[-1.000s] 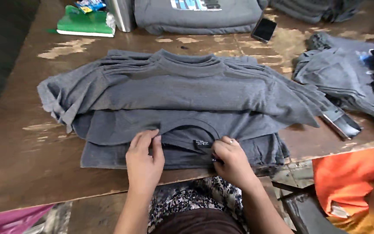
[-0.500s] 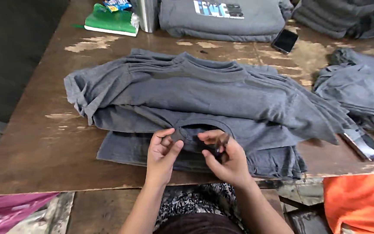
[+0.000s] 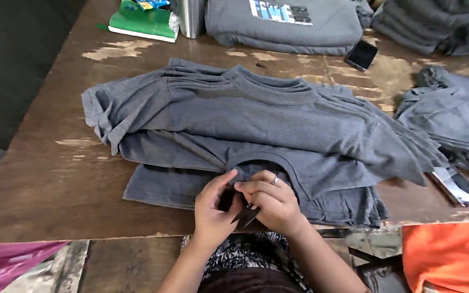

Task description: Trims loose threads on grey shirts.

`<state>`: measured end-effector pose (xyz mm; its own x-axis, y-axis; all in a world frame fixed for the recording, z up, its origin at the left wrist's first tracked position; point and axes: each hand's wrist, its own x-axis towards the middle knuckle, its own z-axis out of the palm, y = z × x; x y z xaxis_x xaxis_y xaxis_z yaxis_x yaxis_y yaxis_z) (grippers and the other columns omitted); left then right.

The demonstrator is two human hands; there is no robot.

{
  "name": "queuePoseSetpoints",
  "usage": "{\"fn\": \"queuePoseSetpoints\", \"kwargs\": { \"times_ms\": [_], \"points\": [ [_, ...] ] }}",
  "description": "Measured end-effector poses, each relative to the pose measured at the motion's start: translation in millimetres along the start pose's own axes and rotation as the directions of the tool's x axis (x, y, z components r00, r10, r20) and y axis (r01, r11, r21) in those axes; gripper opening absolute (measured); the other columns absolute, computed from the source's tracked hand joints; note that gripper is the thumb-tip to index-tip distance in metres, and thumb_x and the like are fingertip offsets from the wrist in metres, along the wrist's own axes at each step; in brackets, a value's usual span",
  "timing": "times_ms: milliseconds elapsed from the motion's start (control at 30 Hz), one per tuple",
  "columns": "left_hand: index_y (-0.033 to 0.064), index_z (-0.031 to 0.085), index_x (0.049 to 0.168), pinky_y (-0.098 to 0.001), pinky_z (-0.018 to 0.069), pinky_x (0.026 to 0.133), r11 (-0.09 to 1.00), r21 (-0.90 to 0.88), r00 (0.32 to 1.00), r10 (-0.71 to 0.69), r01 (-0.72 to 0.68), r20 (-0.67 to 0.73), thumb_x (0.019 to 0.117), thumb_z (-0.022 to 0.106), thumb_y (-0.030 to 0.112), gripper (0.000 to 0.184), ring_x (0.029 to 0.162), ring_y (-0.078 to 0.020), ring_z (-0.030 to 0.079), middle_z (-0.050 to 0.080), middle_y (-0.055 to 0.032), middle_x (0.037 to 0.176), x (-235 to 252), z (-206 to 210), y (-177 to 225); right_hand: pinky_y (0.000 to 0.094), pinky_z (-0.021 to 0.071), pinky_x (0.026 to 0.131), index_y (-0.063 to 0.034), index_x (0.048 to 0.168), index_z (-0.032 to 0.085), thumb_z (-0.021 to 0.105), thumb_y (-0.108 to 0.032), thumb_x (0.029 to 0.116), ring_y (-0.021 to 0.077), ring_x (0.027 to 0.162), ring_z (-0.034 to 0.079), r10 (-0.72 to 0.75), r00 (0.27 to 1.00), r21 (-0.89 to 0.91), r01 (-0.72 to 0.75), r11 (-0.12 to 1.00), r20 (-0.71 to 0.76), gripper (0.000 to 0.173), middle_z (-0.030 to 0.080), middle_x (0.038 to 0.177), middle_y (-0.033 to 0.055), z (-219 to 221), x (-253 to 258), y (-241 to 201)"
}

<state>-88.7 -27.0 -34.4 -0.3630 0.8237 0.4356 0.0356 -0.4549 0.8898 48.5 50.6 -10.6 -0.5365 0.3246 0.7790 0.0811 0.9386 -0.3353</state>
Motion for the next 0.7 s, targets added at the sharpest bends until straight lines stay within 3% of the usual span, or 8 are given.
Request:
{"fn": "queuePoseSetpoints", "kwargs": {
  "times_ms": [100,233,300,367,400,500,600,700],
  "points": [
    [0.0029,0.078,0.105,-0.0248,0.0589,0.090,0.996,0.091,0.998,0.009,-0.003,-0.064,0.0811,0.077,-0.004,0.025,0.100,-0.0080,0.068,0.072,-0.0051,0.107,0.2,3.7,-1.7,0.0251,0.0574,0.085,-0.0034,0.085,0.057,0.065,0.002,0.0960,0.0179,0.093,0.069,0.048,0.999,0.092,-0.046,0.995,-0.017,0.014,0.070,0.092,0.0111,-0.7,2.3,-9.8],
    [0.0066,0.079,0.094,-0.0191,0.0584,0.083,0.993,0.114,0.992,0.002,0.012,-0.122,0.0868,0.078,0.006,0.007,0.093,-0.0033,0.068,0.073,-0.0005,0.097,3.6,4.5,-3.0,0.0266,0.0563,0.091,-0.0047,0.091,0.053,0.065,0.001,0.0946,0.0161,0.098,0.068,0.126,0.991,0.342,-0.136,0.930,0.051,0.014,0.068,0.096,0.0104,-7.5,-1.6,-19.4],
    [0.0042,0.077,0.092,-0.0181,0.0591,0.079,0.995,0.075,0.986,-0.057,0.070,-0.159,0.0879,0.077,0.006,0.005,0.087,-0.0020,0.069,0.073,0.0014,0.093,4.4,2.8,1.9,0.0231,0.0549,0.087,-0.0027,0.091,0.056,0.065,-0.006,0.0968,0.0138,0.095,0.066,0.230,0.968,0.247,-0.249,0.937,0.104,0.011,0.068,0.096,0.0115,-14.2,-6.3,-16.5],
    [0.0018,0.073,0.089,-0.0186,0.0596,0.074,0.994,-0.001,0.971,-0.109,0.112,-0.212,0.0867,0.076,0.003,0.004,0.080,-0.0010,0.070,0.075,0.0038,0.088,4.8,1.8,7.4,0.0276,0.0516,0.076,0.0049,0.090,0.063,0.064,-0.022,0.1000,0.0174,0.078,0.062,0.363,0.917,0.043,-0.374,0.926,0.168,0.029,0.066,0.084,0.0169,-22.4,-10.4,-11.0],
    [0.0039,0.073,0.088,-0.0183,0.0592,0.073,0.993,-0.048,0.967,-0.119,0.111,-0.226,0.0872,0.076,0.006,0.004,0.078,-0.0004,0.070,0.075,0.0058,0.087,3.7,1.0,6.9,0.0289,0.0502,0.069,0.0036,0.087,0.063,0.062,-0.029,0.1011,0.0181,0.071,0.059,0.397,0.898,-0.054,-0.394,0.918,0.191,0.035,0.064,0.077,0.0158,-24.4,-13.7,-6.8],
    [0.0138,0.075,0.090,-0.0179,0.0583,0.075,0.979,-0.179,0.980,-0.124,0.096,-0.156,0.0899,0.077,0.013,0.002,0.080,0.0009,0.068,0.074,0.0087,0.091,1.3,-3.3,2.9,0.0329,0.0460,0.056,-0.0030,0.080,0.060,0.059,-0.038,0.1006,0.0191,0.059,0.054,0.405,0.886,-0.227,-0.356,0.906,0.226,0.040,0.055,0.066,0.0088,-23.8,-20.9,0.9],
    [0.0111,0.076,0.088,-0.0216,0.0607,0.078,0.980,-0.193,0.989,-0.072,0.046,-0.130,0.0849,0.082,0.010,0.007,0.086,-0.0048,0.071,0.075,0.0008,0.096,0.0,-5.0,0.9,0.0372,0.0488,0.054,-0.0040,0.080,0.062,0.057,-0.039,0.1007,0.0223,0.057,0.059,0.388,0.892,-0.311,-0.309,0.899,0.234,0.041,0.058,0.064,0.0082,-19.5,-15.7,-4.0],
    [0.0122,0.077,0.089,-0.0225,0.0601,0.083,0.989,-0.148,0.993,-0.037,0.019,-0.114,0.0838,0.083,0.009,0.009,0.094,-0.0057,0.071,0.075,0.0010,0.100,-0.4,-4.0,0.6,0.0380,0.0475,0.052,-0.0052,0.083,0.063,0.054,-0.040,0.1009,0.0227,0.055,0.060,0.373,0.894,-0.339,-0.281,0.898,0.247,0.040,0.057,0.061,0.0065,-13.1,-10.7,-5.7]
  ]
}}
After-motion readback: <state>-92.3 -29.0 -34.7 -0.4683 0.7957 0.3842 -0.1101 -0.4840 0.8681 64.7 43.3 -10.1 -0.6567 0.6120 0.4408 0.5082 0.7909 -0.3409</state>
